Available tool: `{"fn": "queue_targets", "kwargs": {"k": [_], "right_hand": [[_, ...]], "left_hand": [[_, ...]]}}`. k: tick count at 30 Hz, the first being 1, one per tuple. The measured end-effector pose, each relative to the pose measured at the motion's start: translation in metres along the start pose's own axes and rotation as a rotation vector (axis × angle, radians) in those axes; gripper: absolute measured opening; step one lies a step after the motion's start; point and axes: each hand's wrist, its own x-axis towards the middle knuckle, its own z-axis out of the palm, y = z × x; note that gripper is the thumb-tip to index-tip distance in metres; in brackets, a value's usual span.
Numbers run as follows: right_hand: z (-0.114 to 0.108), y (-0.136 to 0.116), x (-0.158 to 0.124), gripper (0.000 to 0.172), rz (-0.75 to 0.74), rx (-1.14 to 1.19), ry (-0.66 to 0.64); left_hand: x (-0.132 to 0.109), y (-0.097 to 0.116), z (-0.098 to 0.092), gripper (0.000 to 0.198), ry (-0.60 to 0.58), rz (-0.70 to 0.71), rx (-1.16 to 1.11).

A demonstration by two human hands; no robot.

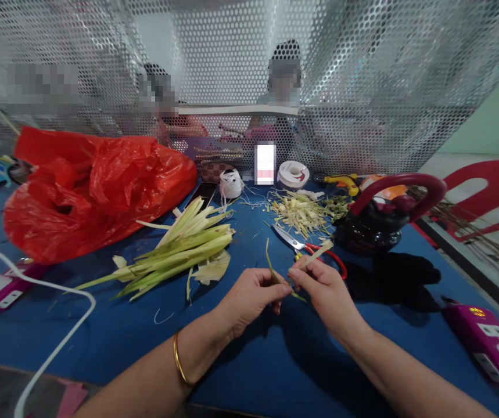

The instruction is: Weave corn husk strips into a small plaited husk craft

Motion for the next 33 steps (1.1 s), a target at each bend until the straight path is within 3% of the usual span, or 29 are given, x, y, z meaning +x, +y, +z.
{"fn": "queue_targets", "kwargs": {"k": [4, 6, 9, 10, 11, 13, 15, 17, 23, 28, 33], "right_hand": [[-0.004, 0.001, 0.006, 0.031, 0.060, -0.061, -0.061], [-0.009, 0.000, 0.010, 0.029, 0.034, -0.136, 0.009], [-0.018, -0.004, 0.012, 0.042, -0.267, -0.395, 0.317], [-0.020, -0.006, 0.011, 0.044, -0.393, -0.505, 0.360], [-0.022, -0.007, 0.010, 0.038, -0.499, -0.605, 0.332], [-0.021, -0.009, 0.007, 0.017, -0.596, -0.715, 0.133], [-0.017, -0.009, 0.004, 0.007, -0.548, -0.707, -0.071], [-0.012, -0.006, 0.002, 0.006, -0.443, -0.649, -0.148], [-0.004, -0.004, -0.002, 0.010, -0.293, -0.406, -0.114], [-0.002, -0.010, -0.004, 0.012, -0.152, -0.242, -0.107], [-0.001, -0.009, -0.005, 0.014, -0.238, -0.234, -0.133]], "left_hand": [[0.000, -0.001, -0.001, 0.025, 0.027, 0.002, 0.014], [-0.001, 0.000, 0.000, 0.024, 0.062, 0.006, 0.033], [-0.002, 0.003, 0.001, 0.023, 0.072, -0.005, 0.063], [-0.003, 0.004, 0.001, 0.023, 0.062, -0.009, 0.073], [-0.003, 0.004, 0.001, 0.023, 0.052, -0.009, 0.087], [-0.004, 0.004, 0.001, 0.016, 0.047, 0.006, 0.139], [-0.003, 0.003, 0.001, 0.008, 0.065, 0.034, 0.215], [-0.002, 0.000, 0.001, 0.012, 0.087, 0.054, 0.280], [0.000, -0.005, 0.005, 0.008, 0.060, 0.087, 0.260], [0.001, -0.007, 0.004, 0.019, 0.085, 0.120, 0.192], [0.000, -0.008, 0.004, 0.013, 0.063, 0.145, 0.247]]}}
